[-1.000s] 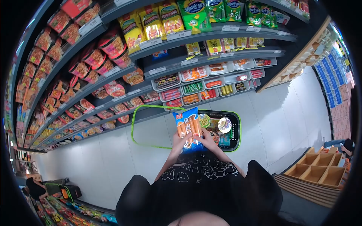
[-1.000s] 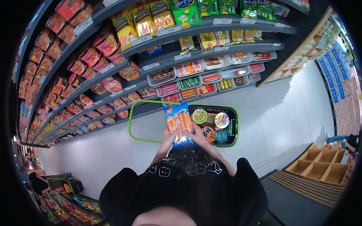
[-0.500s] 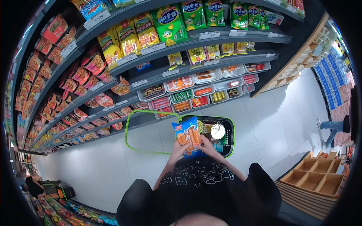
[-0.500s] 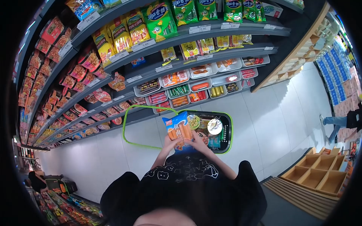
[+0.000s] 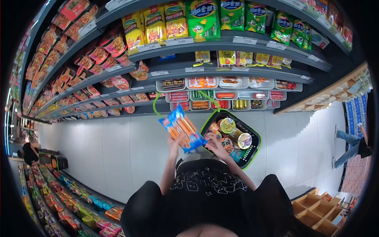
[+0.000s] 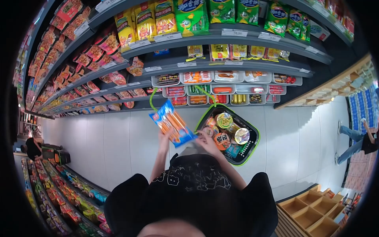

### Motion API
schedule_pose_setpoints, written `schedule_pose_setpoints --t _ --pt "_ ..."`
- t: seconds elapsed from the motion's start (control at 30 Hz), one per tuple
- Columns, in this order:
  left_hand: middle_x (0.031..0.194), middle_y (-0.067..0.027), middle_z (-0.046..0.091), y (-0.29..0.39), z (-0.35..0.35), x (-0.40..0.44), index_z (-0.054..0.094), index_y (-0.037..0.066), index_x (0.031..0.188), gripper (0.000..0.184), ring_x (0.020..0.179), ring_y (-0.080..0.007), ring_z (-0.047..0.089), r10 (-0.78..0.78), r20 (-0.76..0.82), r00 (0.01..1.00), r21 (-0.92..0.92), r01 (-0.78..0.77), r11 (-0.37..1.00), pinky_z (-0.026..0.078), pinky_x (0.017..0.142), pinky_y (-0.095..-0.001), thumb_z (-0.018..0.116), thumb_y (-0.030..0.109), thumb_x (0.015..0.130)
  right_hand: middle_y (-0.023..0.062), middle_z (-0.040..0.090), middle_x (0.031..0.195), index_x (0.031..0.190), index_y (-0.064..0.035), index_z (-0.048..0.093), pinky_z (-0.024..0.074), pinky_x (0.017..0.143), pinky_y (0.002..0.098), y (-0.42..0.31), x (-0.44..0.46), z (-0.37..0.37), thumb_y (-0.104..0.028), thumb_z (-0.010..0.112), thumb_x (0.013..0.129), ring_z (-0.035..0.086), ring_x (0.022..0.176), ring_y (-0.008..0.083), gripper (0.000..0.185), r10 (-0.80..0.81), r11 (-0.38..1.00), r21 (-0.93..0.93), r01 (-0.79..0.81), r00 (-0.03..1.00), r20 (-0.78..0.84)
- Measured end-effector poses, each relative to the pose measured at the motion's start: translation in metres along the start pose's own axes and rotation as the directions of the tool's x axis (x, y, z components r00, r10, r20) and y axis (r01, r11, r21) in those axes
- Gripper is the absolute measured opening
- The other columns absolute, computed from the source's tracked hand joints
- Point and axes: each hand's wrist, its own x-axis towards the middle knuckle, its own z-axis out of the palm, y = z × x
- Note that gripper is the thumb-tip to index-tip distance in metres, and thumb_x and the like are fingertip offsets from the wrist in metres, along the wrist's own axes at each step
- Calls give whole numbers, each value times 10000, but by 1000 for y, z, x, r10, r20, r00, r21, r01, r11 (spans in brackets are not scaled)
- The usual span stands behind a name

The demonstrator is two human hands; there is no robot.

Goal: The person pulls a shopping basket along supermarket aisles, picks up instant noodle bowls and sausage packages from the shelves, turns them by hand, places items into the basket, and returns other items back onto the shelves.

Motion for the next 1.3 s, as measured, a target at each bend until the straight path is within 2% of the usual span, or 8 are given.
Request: schedule_pose_setpoints --t 0.63,0.67,0.8,0.97,1.1,1.13,1.23,1.3 --pt "1039 -85 510 144 14 413 452 40 1062 255 967 -186 477 -83 151 985 -17 86 996 367 836 -283 431 104 816 71 576 774 1016 -41 459 428 509 244 124 93 20 -153 540 750 560 624 143 300 305 932 -77 -355 881 -362" --pt "1085 -80 485 87 -13 489 467 70 1061 309 1022 -175 428 94 346 934 -414 62 908 342 864 -282 427 256 818 73 577 784 1021 -37 452 429 508 248 123 83 23 -148 533 751 567 618 149 303 463 883 83 -463 823 -329" --pt "1103 -89 473 97 -12 496 457 68 1075 336 1039 -185 413 139 228 964 81 -161 984 331 878 -286 424 277 815 88 583 805 1045 -36 431 439 517 258 136 53 9 -155 521 749 577 611 166 331 579 812 224 -539 700 -417" --pt "1126 -100 457 91 -21 488 445 65 1093 370 1060 -197 394 346 461 817 790 -555 259 317 894 -292 421 303 811 112 591 826 1063 -48 425 456 556 297 124 23 8 -213 485 764 580 663 184 348 645 764 437 -475 530 -550" --pt "1144 -110 444 103 -12 471 434 63 1106 397 1077 -206 379 283 541 792 841 -506 -193 306 907 -297 418 324 808 114 592 829 1079 -46 400 458 550 299 134 14 10 -198 472 776 580 665 187 347 638 769 414 -487 541 -548" --pt "1082 -137 488 78 -29 499 468 27 1063 388 1025 -252 431 617 486 620 464 -781 419 336 877 -321 494 286 775 116 592 829 1090 -45 387 457 545 293 135 15 11 -177 464 780 580 668 187 345 637 767 380 -516 550 -540" --pt "1061 -136 509 77 -47 464 481 24 1047 368 976 -248 474 677 419 605 736 -663 137 343 858 -322 518 263 770 118 591 834 1089 -38 387 458 547 288 141 7 15 -162 457 786 582 675 188 335 601 796 338 -502 591 -538" --pt "903 -118 570 119 -20 352 510 -1 972 275 797 -233 545 604 41 796 794 -393 464 413 730 -310 546 173 761 119 589 840 1092 -32 386 461 555 291 143 -6 18 -161 457 788 583 686 193 338 623 780 372 -503 567 -539"
